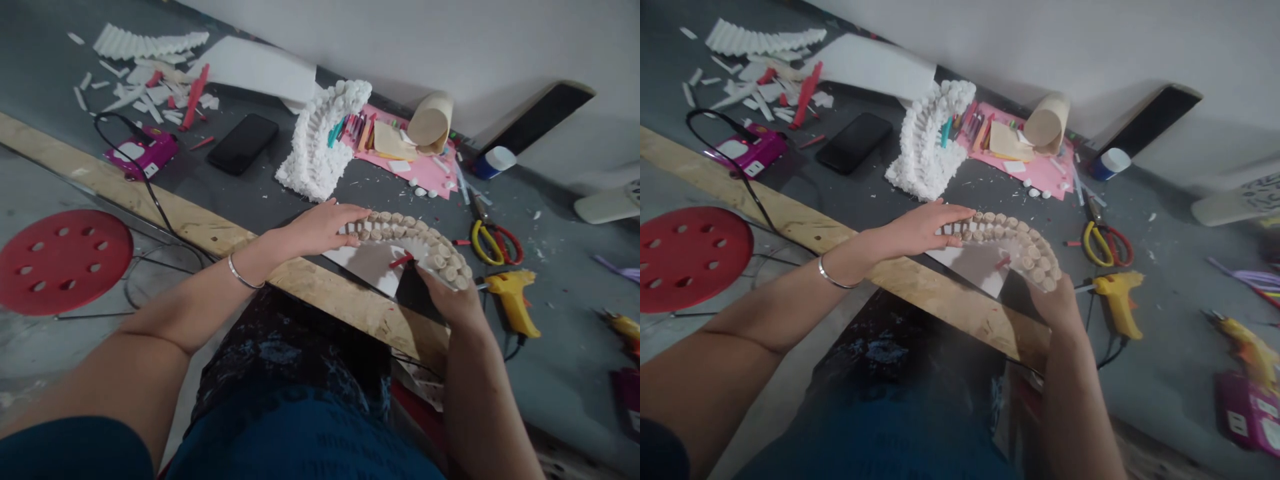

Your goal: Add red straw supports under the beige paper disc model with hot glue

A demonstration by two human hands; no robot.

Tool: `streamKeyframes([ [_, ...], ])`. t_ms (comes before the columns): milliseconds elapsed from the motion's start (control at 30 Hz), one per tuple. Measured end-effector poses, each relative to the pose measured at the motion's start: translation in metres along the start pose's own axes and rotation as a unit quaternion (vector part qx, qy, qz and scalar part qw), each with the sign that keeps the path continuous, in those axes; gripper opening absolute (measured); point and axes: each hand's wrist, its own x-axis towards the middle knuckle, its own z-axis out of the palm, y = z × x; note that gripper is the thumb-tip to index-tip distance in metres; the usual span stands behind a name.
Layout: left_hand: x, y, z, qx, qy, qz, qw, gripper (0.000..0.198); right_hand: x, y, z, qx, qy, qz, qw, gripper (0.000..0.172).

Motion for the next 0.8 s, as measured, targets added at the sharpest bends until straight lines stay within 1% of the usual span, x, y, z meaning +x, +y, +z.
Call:
streamKeyframes([
  [67,0.001,-0.002,0.001,0.001,0.005,0.003,1.0,0.062,-0.003,0.001,-0.003,0.006,0.009,0.003,1.0,0.04],
  [133,0.001,-0.003,0.002,0.003,0.006,0.004,1.0,0.061,-0.008,-0.001,-0.005,-0.013,0.026,0.003,1.0,0.039],
  [233,0.002,-0.003,0.003,0.007,0.008,0.0,1.0,0.061,-0.019,-0.008,-0.009,-0.083,0.041,0.008,0.996,0.035],
  [300,0.002,-0.002,0.002,0.007,0.009,-0.003,1.0,0.061,-0.029,-0.014,-0.011,-0.127,0.048,0.025,0.99,0.034],
  [400,0.001,0.0,0.001,0.007,0.013,-0.002,1.0,0.061,-0.044,-0.025,-0.011,-0.184,0.059,0.066,0.979,0.041],
  [500,0.0,-0.001,0.001,0.01,0.018,0.003,1.0,0.06,-0.053,-0.034,-0.006,-0.219,0.041,0.085,0.971,0.05],
  [567,0.0,-0.003,0.001,0.012,0.019,0.004,1.0,0.06,-0.054,-0.038,-0.001,-0.21,0.033,0.081,0.974,0.05],
  [667,0.0,-0.004,0.002,0.013,0.021,0.008,1.0,0.06,-0.051,-0.042,0.008,-0.175,0.071,0.088,0.978,0.04],
  [733,0.0,-0.004,0.002,0.012,0.022,0.009,1.0,0.059,-0.046,-0.046,0.015,-0.156,0.098,0.106,0.977,0.039],
  [800,0.0,-0.003,0.002,0.013,0.024,0.006,1.0,0.059,-0.041,-0.048,0.022,-0.132,0.103,0.123,0.978,0.039],
])
